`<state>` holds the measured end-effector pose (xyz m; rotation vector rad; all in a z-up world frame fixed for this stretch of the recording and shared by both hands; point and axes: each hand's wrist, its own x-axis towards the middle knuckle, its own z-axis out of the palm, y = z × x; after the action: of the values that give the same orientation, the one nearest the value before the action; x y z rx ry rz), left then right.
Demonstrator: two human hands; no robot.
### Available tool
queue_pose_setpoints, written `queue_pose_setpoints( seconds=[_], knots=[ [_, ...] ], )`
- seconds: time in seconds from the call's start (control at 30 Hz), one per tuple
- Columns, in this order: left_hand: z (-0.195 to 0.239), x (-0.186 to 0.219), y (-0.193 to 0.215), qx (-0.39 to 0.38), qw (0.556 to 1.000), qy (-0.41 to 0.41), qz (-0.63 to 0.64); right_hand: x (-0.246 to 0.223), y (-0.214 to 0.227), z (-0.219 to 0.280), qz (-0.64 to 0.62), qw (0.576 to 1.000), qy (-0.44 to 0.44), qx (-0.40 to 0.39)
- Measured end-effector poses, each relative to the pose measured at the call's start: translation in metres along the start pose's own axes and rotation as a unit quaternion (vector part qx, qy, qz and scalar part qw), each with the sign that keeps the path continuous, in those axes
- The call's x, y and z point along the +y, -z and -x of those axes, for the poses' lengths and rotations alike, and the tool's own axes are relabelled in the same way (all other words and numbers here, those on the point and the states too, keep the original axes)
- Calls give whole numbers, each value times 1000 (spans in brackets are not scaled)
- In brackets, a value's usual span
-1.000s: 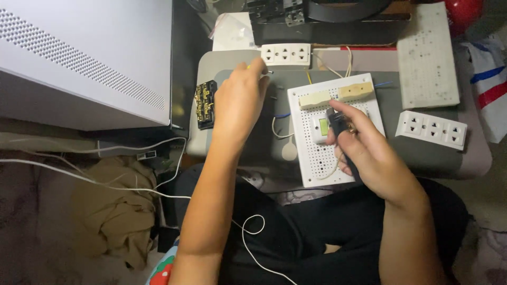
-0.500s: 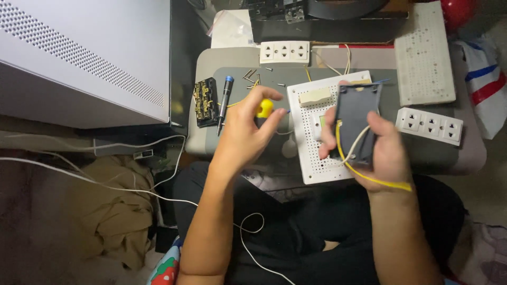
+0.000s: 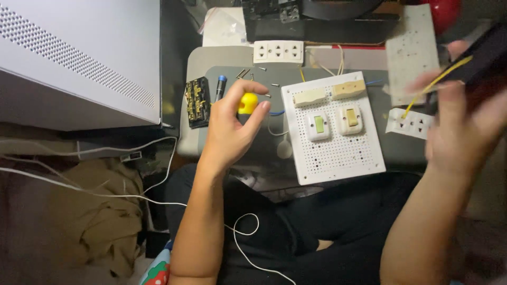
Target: The person assembles electrical components on a perforated board, using a screwdriver to tighten screws on switches and sockets. They handle wires and small metal parts, securing them into place on the board.
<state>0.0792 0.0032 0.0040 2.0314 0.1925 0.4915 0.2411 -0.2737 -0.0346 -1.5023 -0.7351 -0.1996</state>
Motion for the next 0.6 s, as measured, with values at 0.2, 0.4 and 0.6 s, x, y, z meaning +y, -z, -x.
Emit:
queue_pose_setpoints(
  seconds=[0.2, 0.4, 0.6],
  knots=[
    [2, 7, 1, -5, 1000, -17, 14, -18, -33, -53, 327, 934, 96, -105],
    [2, 3, 5, -12, 1000, -23, 9, 34, -63, -66, 415, 876, -77, -232],
    [2, 2, 4, -30, 999, -35, 16, 34, -58, -70, 411, 873, -97, -243]
  ],
)
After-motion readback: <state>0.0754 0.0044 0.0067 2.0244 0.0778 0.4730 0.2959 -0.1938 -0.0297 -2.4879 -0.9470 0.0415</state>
